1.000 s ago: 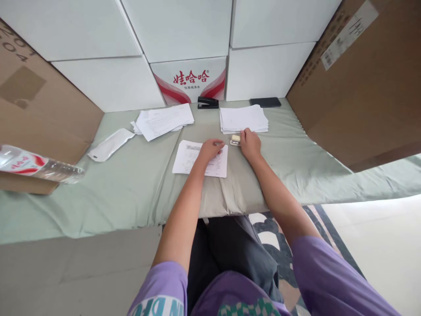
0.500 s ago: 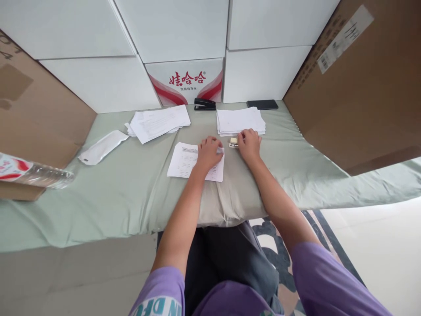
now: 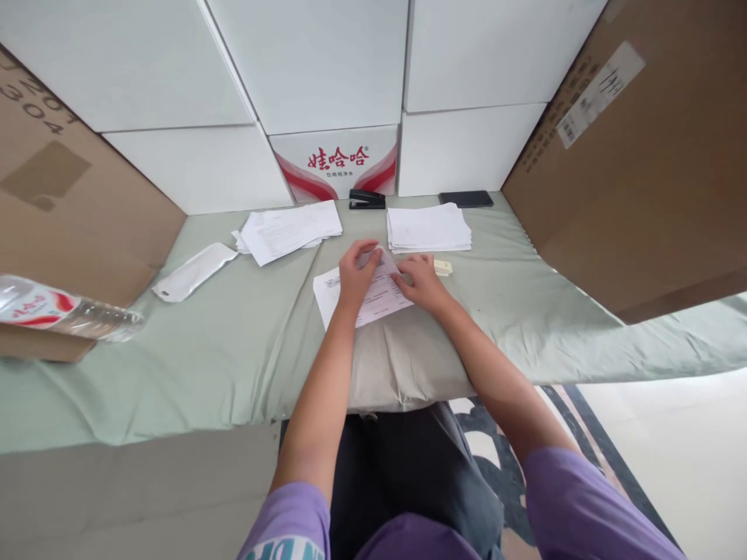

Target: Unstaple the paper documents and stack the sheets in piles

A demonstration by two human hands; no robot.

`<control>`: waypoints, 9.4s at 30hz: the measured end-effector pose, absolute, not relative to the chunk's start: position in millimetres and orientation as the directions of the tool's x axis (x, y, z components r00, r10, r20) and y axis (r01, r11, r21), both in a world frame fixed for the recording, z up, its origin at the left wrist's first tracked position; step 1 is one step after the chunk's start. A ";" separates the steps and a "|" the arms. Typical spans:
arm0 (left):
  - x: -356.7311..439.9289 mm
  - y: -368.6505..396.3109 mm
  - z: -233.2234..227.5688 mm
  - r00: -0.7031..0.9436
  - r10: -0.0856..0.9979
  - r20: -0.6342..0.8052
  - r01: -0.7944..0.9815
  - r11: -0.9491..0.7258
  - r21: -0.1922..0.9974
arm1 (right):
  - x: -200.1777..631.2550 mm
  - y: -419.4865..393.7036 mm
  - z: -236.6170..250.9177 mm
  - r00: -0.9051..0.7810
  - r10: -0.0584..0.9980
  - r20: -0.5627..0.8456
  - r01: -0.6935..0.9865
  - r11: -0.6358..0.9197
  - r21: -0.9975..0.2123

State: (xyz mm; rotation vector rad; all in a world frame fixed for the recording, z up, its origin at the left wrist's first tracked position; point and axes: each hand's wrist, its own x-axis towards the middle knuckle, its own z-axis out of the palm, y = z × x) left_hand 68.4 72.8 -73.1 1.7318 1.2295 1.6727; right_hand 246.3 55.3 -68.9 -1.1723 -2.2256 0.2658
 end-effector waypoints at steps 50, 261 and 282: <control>-105.0 105.6 -80.9 -0.410 0.866 0.285 0.849 0.248 0.466 | 196.2 77.1 -93.9 -0.162 0.871 0.464 0.883 0.337 -0.326; -31.6 86.5 -74.7 0.054 0.961 -0.272 0.370 0.234 0.899 | 251.5 150.3 -56.2 -0.323 0.944 0.073 0.790 0.311 -0.528; -33.8 88.9 -80.2 0.073 0.955 -0.288 0.367 0.243 0.898 | 256.3 141.1 -51.7 -0.383 0.923 0.049 0.721 0.331 -0.609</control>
